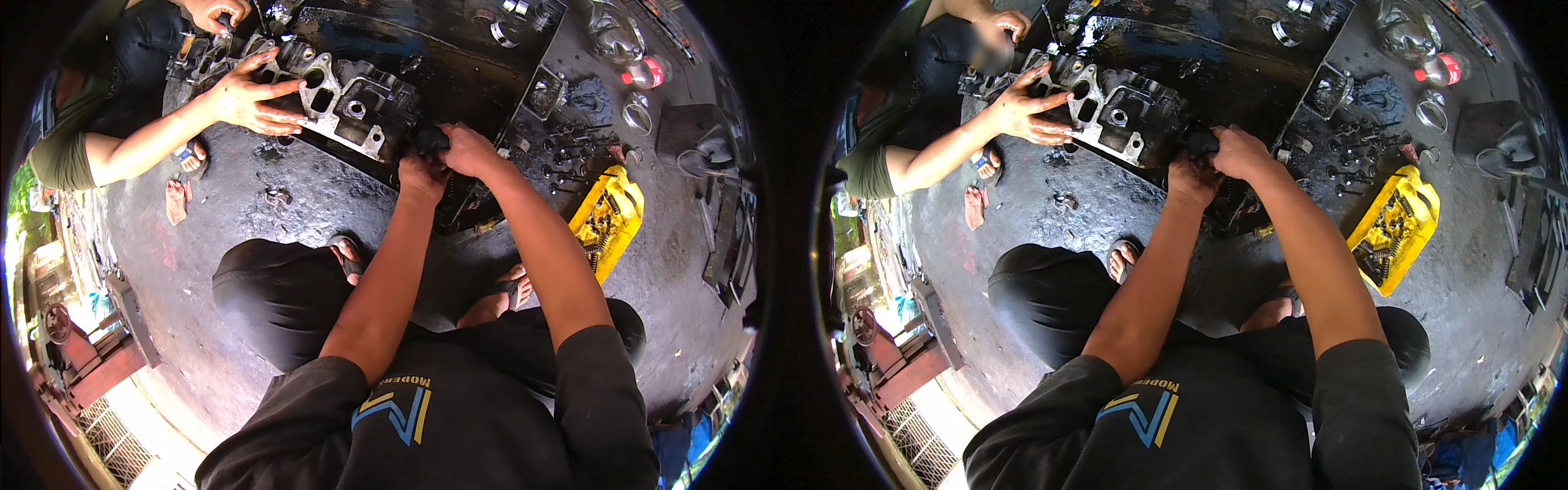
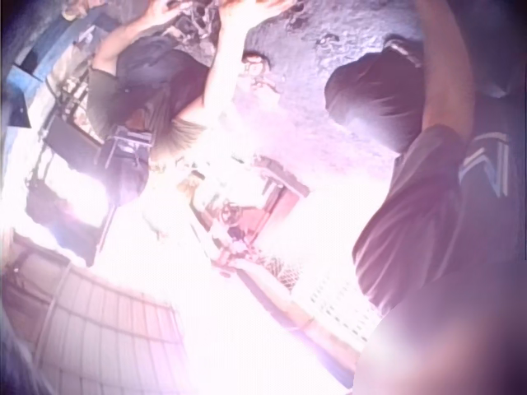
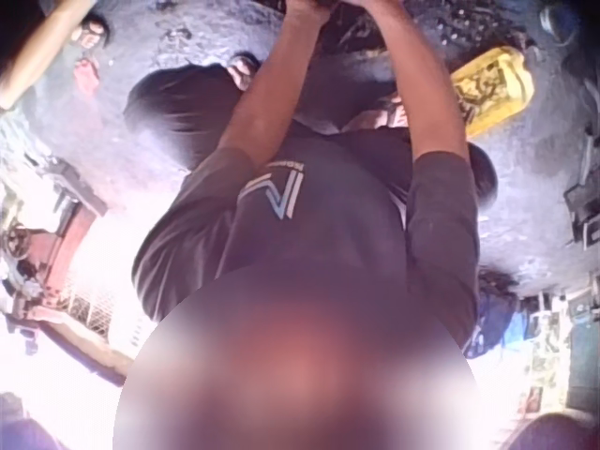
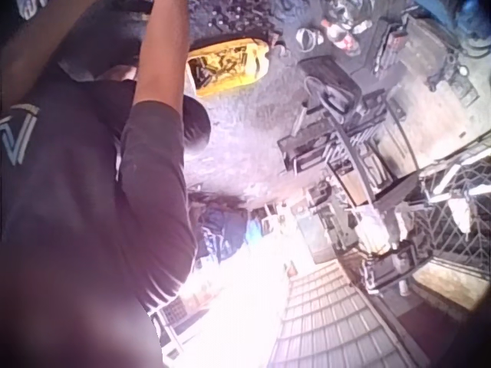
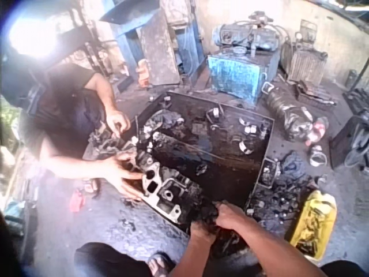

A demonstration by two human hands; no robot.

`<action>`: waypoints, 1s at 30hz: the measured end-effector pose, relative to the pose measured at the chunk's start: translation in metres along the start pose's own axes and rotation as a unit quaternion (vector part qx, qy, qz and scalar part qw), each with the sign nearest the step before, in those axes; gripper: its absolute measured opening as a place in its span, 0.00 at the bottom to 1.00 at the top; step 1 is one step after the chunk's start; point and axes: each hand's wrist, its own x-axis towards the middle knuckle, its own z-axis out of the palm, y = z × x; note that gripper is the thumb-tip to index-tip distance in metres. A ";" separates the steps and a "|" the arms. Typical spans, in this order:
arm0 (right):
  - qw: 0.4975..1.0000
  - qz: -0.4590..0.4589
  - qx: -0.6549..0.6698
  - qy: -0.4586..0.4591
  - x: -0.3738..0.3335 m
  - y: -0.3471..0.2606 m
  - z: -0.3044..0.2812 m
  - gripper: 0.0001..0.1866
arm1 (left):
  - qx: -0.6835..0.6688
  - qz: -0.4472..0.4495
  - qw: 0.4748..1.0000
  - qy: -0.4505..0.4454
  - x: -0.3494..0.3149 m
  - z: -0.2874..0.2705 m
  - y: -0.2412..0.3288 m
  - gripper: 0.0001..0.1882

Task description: The person sits on the floor and wipes a disassembled engine cylinder head with a dark cloth. They repeatedly rub the surface and crevices, occasionally pausing to reposition the cloth or adjust their grip. A second person works on the same part nearby.

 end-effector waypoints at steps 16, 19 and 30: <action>0.987 0.110 -0.069 0.090 0.018 0.005 -0.015 0.27 | 0.185 0.122 0.968 0.117 -0.001 -0.018 -0.024 0.11; 0.977 0.078 -0.185 0.068 0.015 0.018 -0.010 0.39 | 0.265 0.201 0.941 0.062 0.004 -0.025 -0.023 0.14; 0.993 0.029 0.098 -0.053 0.017 0.021 -0.049 0.40 | 0.107 0.070 0.989 0.080 0.020 -0.030 -0.019 0.16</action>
